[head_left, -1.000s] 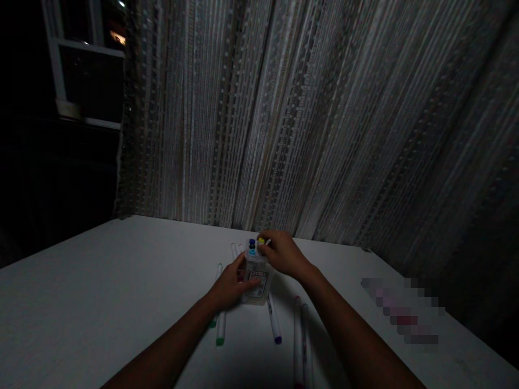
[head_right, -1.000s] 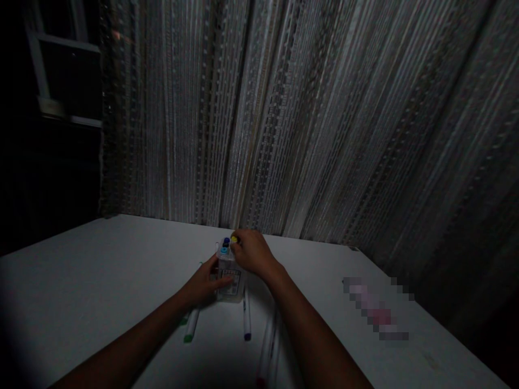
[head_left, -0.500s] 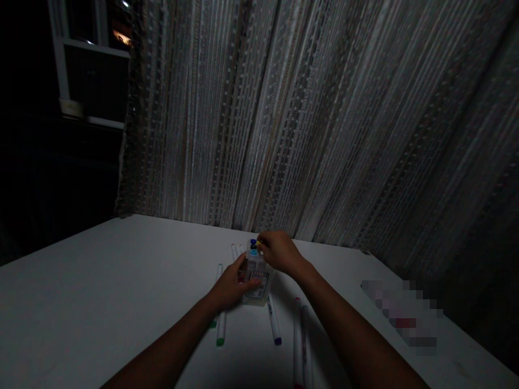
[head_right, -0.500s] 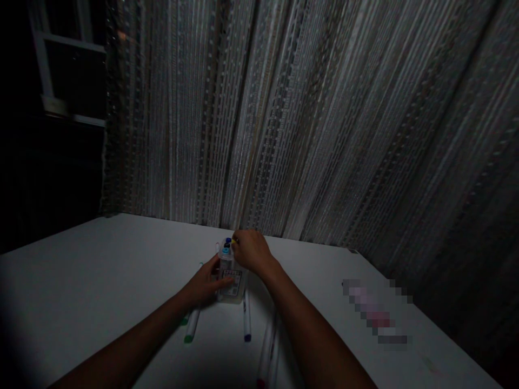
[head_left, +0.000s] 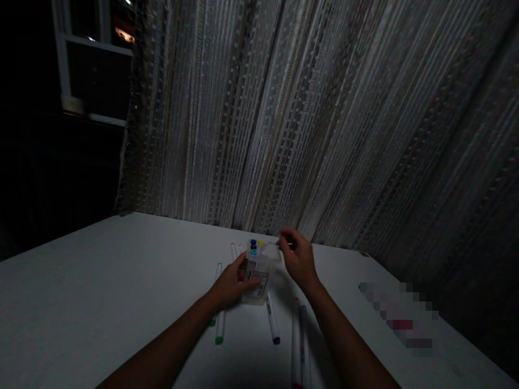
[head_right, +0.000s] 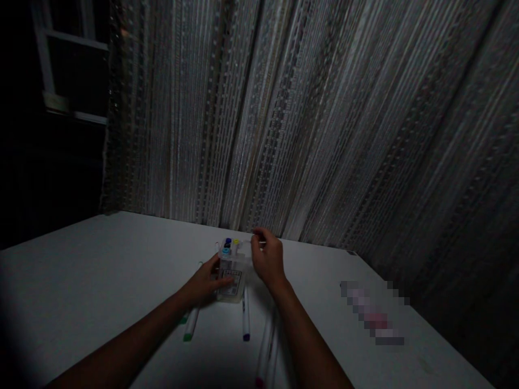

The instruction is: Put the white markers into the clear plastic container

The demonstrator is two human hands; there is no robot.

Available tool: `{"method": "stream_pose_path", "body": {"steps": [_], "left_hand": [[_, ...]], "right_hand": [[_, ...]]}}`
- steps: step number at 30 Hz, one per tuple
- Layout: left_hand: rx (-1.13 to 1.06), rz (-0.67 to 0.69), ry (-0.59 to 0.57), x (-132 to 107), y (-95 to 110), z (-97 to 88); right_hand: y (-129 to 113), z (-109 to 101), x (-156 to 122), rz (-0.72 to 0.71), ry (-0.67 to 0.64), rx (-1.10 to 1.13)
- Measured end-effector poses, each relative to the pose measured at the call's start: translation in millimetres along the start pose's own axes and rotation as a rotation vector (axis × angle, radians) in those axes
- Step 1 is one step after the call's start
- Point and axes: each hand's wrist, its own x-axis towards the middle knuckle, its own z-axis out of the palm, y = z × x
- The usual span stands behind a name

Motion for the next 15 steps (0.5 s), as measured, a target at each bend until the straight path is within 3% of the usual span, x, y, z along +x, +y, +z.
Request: {"method": "stream_pose_path", "body": {"steps": [2,6,10,13,15], "left_hand": [[0.023,0.004,-0.002,0,0,1.0],[0.059,0.029,-0.019,1,-3,-1.1],[0.136,0.124,-0.049,6,-7,-23.2],[0.204,0.172,0.056,13,-14,-45.6],[0.353,0.110,0.186,19,-19,-53.2]], "right_hand": [[16,2,-10,0.101,0.029,-0.052],[48,18,-32,0.229,-0.314,-0.374],[64,28,-46,0.209,-0.382,-0.469],[69,26,-50,0.180,-0.390,-0.499],[71,23,-51,0.182,-0.408,-0.511]]}}
